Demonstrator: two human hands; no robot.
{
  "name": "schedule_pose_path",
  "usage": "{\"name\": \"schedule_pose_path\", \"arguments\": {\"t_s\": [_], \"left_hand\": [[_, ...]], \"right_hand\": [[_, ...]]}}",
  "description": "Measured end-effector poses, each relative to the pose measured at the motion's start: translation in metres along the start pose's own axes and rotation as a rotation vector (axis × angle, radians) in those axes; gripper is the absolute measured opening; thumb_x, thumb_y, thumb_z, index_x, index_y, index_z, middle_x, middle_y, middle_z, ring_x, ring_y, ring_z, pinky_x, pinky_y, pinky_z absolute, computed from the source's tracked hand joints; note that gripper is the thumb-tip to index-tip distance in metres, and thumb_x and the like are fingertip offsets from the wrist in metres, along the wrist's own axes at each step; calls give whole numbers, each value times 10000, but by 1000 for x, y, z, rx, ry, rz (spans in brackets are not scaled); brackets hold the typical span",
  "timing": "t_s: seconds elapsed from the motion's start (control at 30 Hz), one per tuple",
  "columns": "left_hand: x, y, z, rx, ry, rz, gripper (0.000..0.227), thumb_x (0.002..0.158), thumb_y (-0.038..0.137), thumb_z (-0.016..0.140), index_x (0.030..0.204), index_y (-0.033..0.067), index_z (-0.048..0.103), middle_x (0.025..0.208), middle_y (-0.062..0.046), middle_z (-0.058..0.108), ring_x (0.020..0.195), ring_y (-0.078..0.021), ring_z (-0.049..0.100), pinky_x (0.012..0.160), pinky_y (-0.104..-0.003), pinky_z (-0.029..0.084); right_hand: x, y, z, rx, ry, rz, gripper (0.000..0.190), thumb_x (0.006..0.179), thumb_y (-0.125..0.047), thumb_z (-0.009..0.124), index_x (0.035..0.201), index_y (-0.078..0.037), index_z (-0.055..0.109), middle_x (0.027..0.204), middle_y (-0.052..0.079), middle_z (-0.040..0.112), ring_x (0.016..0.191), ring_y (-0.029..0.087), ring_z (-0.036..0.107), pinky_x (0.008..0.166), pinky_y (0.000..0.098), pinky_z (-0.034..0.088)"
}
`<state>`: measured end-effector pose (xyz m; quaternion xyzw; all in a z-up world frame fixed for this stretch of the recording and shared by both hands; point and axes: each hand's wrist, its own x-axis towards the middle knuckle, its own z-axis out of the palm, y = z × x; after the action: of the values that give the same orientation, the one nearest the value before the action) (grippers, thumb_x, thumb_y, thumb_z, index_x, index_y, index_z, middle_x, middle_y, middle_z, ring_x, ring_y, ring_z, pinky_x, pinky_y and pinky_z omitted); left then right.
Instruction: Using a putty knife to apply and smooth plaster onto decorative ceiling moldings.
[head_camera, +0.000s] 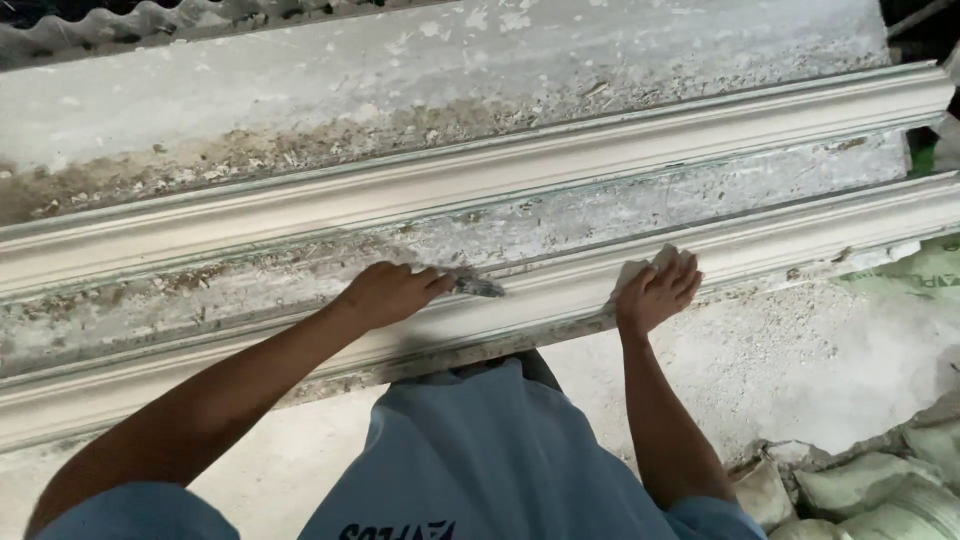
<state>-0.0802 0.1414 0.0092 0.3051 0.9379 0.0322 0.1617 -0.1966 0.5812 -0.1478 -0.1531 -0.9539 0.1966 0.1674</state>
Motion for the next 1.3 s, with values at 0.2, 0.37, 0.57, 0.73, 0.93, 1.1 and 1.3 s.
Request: {"name": "schedule_pose_path", "arguments": {"t_s": [0.2, 0.37, 0.57, 0.73, 0.93, 1.1, 1.3], "left_hand": [[14, 10, 5, 65, -12, 21, 502, 1017, 118, 535, 1510, 125, 442, 1368, -139, 606, 856, -360, 737, 675, -468, 606], [72, 27, 27, 62, 318, 61, 392, 997, 124, 599, 1387, 121, 552, 1236, -121, 653, 630, -303, 684, 550, -449, 580], [48, 27, -29, -159, 80, -109, 446, 1073, 402, 379, 1375, 147, 585, 1099, -198, 710, 720, -375, 726, 688, -482, 569], [19, 5, 10, 89, 76, 51, 364, 1035, 245, 522, 1383, 147, 566, 1238, -158, 690, 763, -392, 736, 630, -491, 601], [110, 39, 28, 153, 418, 117, 350, 987, 170, 632, 1326, 134, 553, 1236, -95, 660, 665, -294, 718, 575, -434, 605], [144, 42, 36, 57, 394, 145, 409, 979, 120, 552, 1387, 117, 539, 1293, -92, 642, 702, -366, 728, 600, -521, 601], [69, 13, 12, 97, 274, 138, 397, 970, 119, 571, 1366, 136, 573, 1241, -110, 659, 702, -347, 726, 580, -485, 599]], "right_hand": [[-2, -6, -1, -40, 41, 0, 535, 981, -350, 425, 1496, -215, 475, 1576, 121, 354, 1458, 438, 276, 1128, 623, 294], [-2, -4, 1, -29, 36, -3, 531, 992, -355, 420, 1497, -201, 478, 1588, 114, 332, 1463, 444, 254, 1134, 644, 275], [-1, -7, 0, -21, 25, 28, 533, 997, -367, 412, 1499, -200, 479, 1599, 98, 328, 1477, 423, 242, 1146, 639, 257], [-2, -11, -4, -41, 22, 19, 531, 987, -344, 427, 1480, -159, 497, 1582, 125, 351, 1469, 430, 252, 1152, 624, 256], [-5, -18, -11, -7, 23, 32, 522, 1007, -342, 431, 1489, -153, 492, 1599, 122, 335, 1484, 431, 225, 1164, 646, 225], [-5, -21, -12, 8, 74, -14, 501, 981, -282, 466, 1457, -136, 528, 1579, 131, 373, 1467, 450, 267, 1142, 648, 258], [-4, -16, -8, -7, 59, -2, 533, 960, -316, 469, 1475, -184, 506, 1582, 105, 371, 1472, 428, 272, 1146, 647, 259]]}}
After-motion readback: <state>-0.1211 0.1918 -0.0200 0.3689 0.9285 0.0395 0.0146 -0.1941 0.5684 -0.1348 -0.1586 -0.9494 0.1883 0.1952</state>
